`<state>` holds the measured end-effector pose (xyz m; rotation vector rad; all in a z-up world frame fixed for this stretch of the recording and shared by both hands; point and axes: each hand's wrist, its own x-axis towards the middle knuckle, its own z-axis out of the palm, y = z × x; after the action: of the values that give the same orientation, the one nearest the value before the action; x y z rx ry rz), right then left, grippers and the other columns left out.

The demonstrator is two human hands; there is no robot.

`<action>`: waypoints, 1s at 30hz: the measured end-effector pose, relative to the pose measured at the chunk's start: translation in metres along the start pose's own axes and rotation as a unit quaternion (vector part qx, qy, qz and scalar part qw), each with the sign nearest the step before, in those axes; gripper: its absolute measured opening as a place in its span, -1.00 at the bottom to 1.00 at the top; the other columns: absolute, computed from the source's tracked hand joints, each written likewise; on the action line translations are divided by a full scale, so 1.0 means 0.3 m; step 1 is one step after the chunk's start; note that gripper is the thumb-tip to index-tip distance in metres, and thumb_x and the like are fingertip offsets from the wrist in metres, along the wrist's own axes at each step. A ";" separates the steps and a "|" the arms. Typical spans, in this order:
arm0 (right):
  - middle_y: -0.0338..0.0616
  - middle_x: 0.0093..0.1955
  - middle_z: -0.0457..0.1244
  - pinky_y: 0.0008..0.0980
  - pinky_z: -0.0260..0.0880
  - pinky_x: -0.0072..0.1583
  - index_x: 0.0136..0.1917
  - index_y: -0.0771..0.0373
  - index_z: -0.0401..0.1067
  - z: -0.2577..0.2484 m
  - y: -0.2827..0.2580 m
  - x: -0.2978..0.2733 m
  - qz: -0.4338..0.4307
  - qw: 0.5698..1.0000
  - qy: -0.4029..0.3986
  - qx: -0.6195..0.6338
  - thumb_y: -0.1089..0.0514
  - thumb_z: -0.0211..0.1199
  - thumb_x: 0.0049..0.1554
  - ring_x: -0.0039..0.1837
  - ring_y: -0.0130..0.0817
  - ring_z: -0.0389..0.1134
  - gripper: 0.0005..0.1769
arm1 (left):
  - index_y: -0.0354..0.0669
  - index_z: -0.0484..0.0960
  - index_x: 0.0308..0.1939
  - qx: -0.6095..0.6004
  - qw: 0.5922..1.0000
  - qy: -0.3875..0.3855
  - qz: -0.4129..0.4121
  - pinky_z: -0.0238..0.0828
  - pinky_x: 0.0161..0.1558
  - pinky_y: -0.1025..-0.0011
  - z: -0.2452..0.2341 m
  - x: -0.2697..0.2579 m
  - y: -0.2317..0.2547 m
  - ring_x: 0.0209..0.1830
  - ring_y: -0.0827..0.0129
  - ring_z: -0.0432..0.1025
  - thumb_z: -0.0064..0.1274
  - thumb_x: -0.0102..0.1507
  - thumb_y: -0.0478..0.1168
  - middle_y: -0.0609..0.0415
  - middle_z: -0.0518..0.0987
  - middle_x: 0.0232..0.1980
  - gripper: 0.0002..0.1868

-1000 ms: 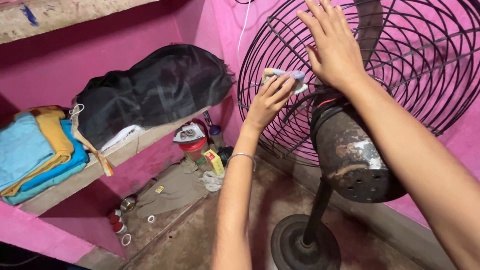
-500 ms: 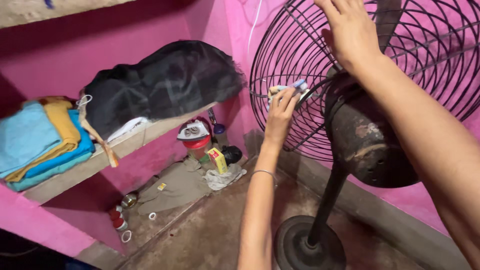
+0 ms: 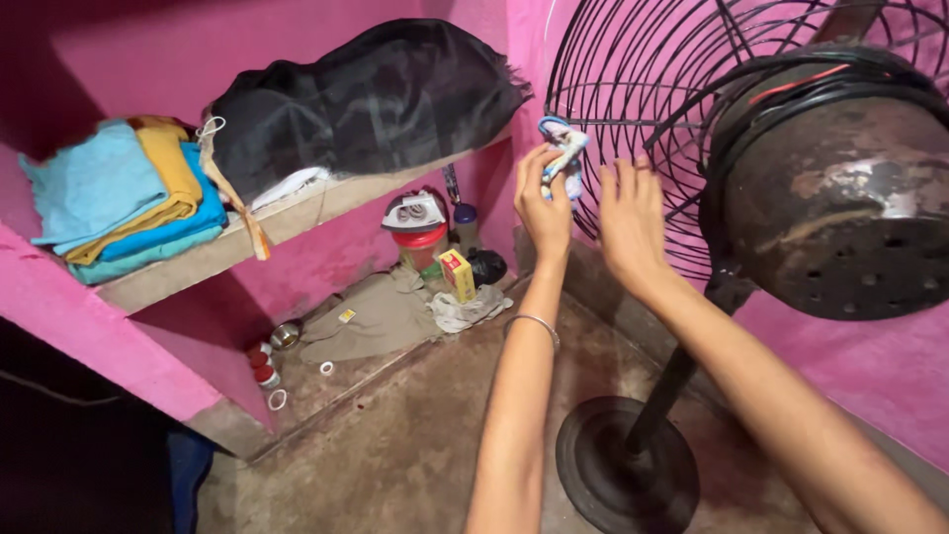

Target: The person wipes the metal cage of a standing fan with a blue cloth. They rotate the fan head to access different sections and continue wiping the cage throughout the clip.

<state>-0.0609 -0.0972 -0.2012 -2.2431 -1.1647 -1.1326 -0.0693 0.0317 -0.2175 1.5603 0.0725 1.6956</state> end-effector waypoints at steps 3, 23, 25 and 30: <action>0.17 0.55 0.10 0.12 -0.03 0.54 0.58 0.33 0.10 0.081 0.107 -0.007 -0.044 0.988 0.006 -0.150 0.33 0.28 0.01 0.56 0.16 0.06 -0.11 | -0.25 0.61 0.09 -0.040 0.999 -0.003 -0.009 0.40 0.32 0.24 0.038 0.025 -0.035 0.26 0.05 0.52 -0.04 0.18 -0.54 -0.10 0.61 0.18 -0.59; 0.23 0.53 0.02 0.26 -0.28 0.62 0.58 0.40 0.01 0.215 0.168 -0.095 -0.033 0.999 -0.035 -0.002 0.39 0.39 -0.23 0.63 0.19 -0.10 0.14 | -0.32 0.64 0.06 0.083 0.996 0.022 -0.030 0.27 0.18 0.11 0.089 -0.170 -0.060 0.10 -0.05 0.38 0.10 0.29 -0.36 -0.14 0.52 0.06 -0.74; 0.26 0.52 0.01 0.28 -0.29 0.60 0.57 0.42 0.00 0.211 0.174 -0.096 -0.041 0.998 -0.035 0.010 0.38 0.41 -0.23 0.63 0.23 -0.11 0.14 | -0.34 0.64 0.02 0.077 0.995 0.011 -0.065 0.26 0.15 0.11 0.088 -0.261 -0.069 0.07 -0.05 0.37 0.09 0.31 -0.35 -0.15 0.50 0.01 -0.78; 0.30 0.48 0.00 0.29 -0.30 0.57 0.53 0.41 -0.01 0.154 0.178 -0.079 -0.044 0.995 -0.072 0.056 0.36 0.43 -0.26 0.60 0.28 -0.12 0.14 | -0.35 0.59 -0.08 -0.007 0.982 -0.006 -0.187 0.41 -0.02 0.22 0.156 -0.537 -0.169 -0.05 0.03 0.45 -0.04 0.30 -0.38 -0.11 0.46 -0.04 -0.84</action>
<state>-0.0033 -0.1117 -0.2461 -2.2373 -1.3612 -0.9232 -0.0186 -0.0499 -0.3641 1.4419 0.3265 1.3864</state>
